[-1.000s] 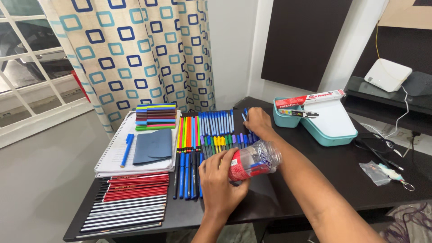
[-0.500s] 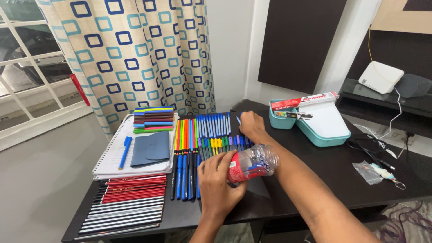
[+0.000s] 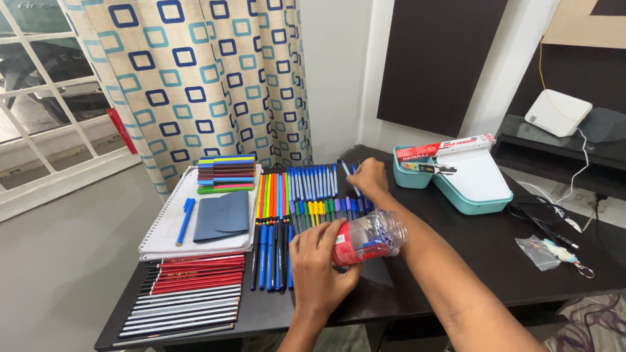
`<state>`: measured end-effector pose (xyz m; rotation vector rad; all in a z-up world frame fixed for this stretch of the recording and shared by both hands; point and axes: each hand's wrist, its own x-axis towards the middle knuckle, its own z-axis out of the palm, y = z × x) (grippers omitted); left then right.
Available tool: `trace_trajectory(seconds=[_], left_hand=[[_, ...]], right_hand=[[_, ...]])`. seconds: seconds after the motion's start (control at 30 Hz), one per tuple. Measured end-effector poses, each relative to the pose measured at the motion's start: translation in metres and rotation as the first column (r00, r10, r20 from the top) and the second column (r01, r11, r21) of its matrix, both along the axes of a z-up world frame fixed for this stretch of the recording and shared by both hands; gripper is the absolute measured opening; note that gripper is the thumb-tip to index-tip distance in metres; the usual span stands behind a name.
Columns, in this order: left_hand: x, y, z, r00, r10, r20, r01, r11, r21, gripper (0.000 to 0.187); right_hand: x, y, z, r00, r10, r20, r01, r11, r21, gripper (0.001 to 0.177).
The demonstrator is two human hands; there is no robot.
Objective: The person arranges colored pens and pencils on a desk, then retrieves a clear plastic container and places several pens into it. The person continues to sort and place pens into the container while keeping the remaining pens organized on the desk.
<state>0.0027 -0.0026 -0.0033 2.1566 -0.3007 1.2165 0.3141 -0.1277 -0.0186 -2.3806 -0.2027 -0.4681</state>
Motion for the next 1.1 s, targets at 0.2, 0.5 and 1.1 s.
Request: trace_trajectory(seconds=[0.2,0.5,1.1], left_hand=[[0.0,0.0,0.001,1.0,0.0,-0.003,0.0,1.0,0.008,0.069],[-0.004,-0.004,0.003,1.0,0.016,-0.007,-0.015,0.998,0.06,0.07],[-0.007,-0.008,0.002,1.0,-0.019,-0.009,0.02,0.993,0.112,0.07]], right_hand=[[0.023,-0.017,0.013,0.975,0.21,-0.068,-0.111,0.733,0.671,0.028],[-0.1,-0.082,0.09,0.869,0.495,0.013,-0.335,0.569,0.751,0.084],[-0.292,-0.116,0.069,0.848,0.331,0.415,-0.5,0.759,0.416,0.047]])
